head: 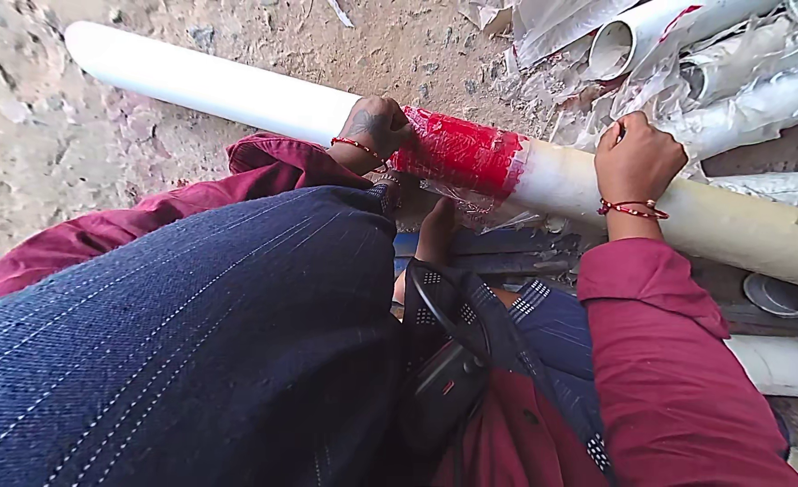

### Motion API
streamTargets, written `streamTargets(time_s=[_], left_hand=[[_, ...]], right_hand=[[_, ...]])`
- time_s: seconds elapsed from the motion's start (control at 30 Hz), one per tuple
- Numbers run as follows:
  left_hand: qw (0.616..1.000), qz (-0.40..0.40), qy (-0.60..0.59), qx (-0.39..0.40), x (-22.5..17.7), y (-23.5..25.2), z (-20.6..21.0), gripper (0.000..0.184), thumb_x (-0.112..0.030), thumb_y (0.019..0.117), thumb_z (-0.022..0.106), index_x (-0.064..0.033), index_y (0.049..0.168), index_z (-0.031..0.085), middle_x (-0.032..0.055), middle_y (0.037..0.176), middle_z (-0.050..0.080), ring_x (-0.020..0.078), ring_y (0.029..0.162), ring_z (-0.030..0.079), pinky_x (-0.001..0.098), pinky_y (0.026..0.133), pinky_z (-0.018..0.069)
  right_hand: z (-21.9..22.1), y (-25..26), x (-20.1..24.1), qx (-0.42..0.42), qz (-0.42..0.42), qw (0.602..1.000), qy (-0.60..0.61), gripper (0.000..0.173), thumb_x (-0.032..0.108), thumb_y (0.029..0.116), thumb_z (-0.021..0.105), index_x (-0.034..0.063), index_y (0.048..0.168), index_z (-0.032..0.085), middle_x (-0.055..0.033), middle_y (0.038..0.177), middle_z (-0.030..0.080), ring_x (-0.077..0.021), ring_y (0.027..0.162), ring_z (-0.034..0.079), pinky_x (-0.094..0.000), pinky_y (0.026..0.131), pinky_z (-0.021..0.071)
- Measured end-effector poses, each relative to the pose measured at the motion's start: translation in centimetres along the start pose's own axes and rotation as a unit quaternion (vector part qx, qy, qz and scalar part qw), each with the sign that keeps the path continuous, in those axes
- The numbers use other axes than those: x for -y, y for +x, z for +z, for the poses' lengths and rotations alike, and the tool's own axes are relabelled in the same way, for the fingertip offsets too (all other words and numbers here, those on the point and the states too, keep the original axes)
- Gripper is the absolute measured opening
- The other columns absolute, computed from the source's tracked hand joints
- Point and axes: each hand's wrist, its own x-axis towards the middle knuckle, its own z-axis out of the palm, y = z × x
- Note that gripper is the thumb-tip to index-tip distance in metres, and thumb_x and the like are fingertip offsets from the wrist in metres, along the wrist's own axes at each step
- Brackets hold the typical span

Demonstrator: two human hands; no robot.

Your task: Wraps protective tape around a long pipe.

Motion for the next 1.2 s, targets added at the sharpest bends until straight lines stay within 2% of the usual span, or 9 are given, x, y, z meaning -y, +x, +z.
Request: streamTargets(time_s=[0.17,0.3,0.47,0.53,0.6,0.67,0.9,1.07,1.2], left_hand=[[0.995,0.064,-0.032,-0.065,2.2,-0.4,0.2,0.031,-0.009,0.1015,0.059,0.0083,0.128,0.058,0.0258,0.113,0.067,0.034,0.091,0.071,0.0484,0.087,0.0571],[0.979,0.182,-0.004,-0.096,4.0,0.8,0.3,0.031,-0.01,0.0975,0.065,0.0036,0.125,0.069,0.0266,0.133,0.064,0.0457,0.129,0.055,0.0556,0.112,0.0383],[0.985,0.108,-0.137,-0.012,4.6,1.7,0.4,0.037,-0.016,0.1007,0.061,-0.0039,0.135,0.065,0.0168,0.142,0.061,0.0275,0.136,0.054,0.0483,0.116,0.0369],[0.983,0.073,-0.17,-0.01,4.1,1.5,0.5,0.037,-0.012,0.0995,0.06,-0.0049,0.135,0.066,0.015,0.148,0.057,0.0293,0.148,0.039,0.0538,0.125,0.0162],[0.985,0.035,-0.166,0.0,3.5,1.6,0.6,0.039,-0.013,0.0997,0.054,-0.0073,0.137,0.064,0.012,0.153,0.052,0.0314,0.156,0.022,0.0637,0.122,-0.0066],[0.988,0.003,-0.157,0.004,3.0,1.9,0.8,0.039,-0.016,0.1002,0.051,-0.0106,0.137,0.064,0.0079,0.156,0.05,0.0306,0.158,0.015,0.0682,0.117,-0.0143],[0.994,-0.005,-0.099,0.042,2.3,1.8,0.9,0.043,-0.011,0.1019,0.042,-0.0187,0.138,0.064,0.0022,0.16,0.044,0.0363,0.158,0.009,0.079,0.11,-0.0075],[0.991,0.128,-0.019,-0.022,4.7,1.1,2.8,0.07,-0.013,0.0797,0.078,-0.0153,0.146,0.056,0.0102,0.154,0.051,0.0471,0.152,0.023,0.0837,0.107,0.0],[0.958,0.219,0.184,0.0,5.4,1.5,2.1,0.106,-0.027,0.068,0.095,-0.0135,0.157,0.039,0.0246,0.158,0.041,0.0511,0.145,0.035,0.0709,0.118,0.0163]], right_hand=[[0.2,0.1,-0.2,-0.011,0.003,1.0,-0.001,0.039,0.022,0.1081,0.037,-0.0025,0.119,0.065,-0.0303,0.105,0.071,-0.05,0.103,0.069,-0.0656,0.081,0.0471],[0.1,0.1,-0.1,-0.004,0.003,1.0,0.0,0.04,0.023,0.1087,0.037,-0.0038,0.12,0.065,-0.0325,0.106,0.07,-0.0519,0.104,0.068,-0.0667,0.082,0.0465],[0.2,0.0,-0.3,-0.015,0.0,1.0,0.0,0.039,0.023,0.1085,0.037,-0.003,0.119,0.065,-0.0306,0.106,0.071,-0.0505,0.104,0.068,-0.0662,0.081,0.0466],[0.2,0.0,-0.2,-0.016,-0.001,1.0,0.001,0.04,0.023,0.1083,0.037,-0.0032,0.119,0.065,-0.0305,0.106,0.071,-0.0508,0.103,0.069,-0.0662,0.081,0.0466],[0.2,0.0,-0.2,-0.014,0.0,1.0,0.003,0.04,0.023,0.1082,0.037,-0.0033,0.119,0.065,-0.0306,0.106,0.071,-0.0509,0.104,0.068,-0.0666,0.082,0.0463],[0.1,0.0,-0.1,-0.012,0.001,1.0,0.004,0.04,0.023,0.1081,0.037,-0.0031,0.119,0.065,-0.0309,0.106,0.071,-0.0508,0.104,0.068,-0.0666,0.082,0.0462],[1.0,-1.4,-0.6,-0.075,0.002,0.997,0.008,0.039,0.024,0.1084,0.036,-0.0012,0.114,0.066,-0.0271,0.101,0.072,-0.0469,0.097,0.071,-0.0624,0.077,0.0481],[2.5,-3.6,-1.2,-0.187,0.006,0.982,0.012,0.038,0.026,0.1095,0.037,0.0019,0.109,0.067,-0.0211,0.095,0.074,-0.0387,0.089,0.073,-0.0543,0.073,0.0491],[3.0,-4.0,-1.3,-0.222,0.01,0.975,0.003,0.036,0.025,0.1091,0.039,0.0037,0.107,0.069,-0.0186,0.092,0.074,-0.0359,0.086,0.073,-0.0516,0.073,0.0499]])
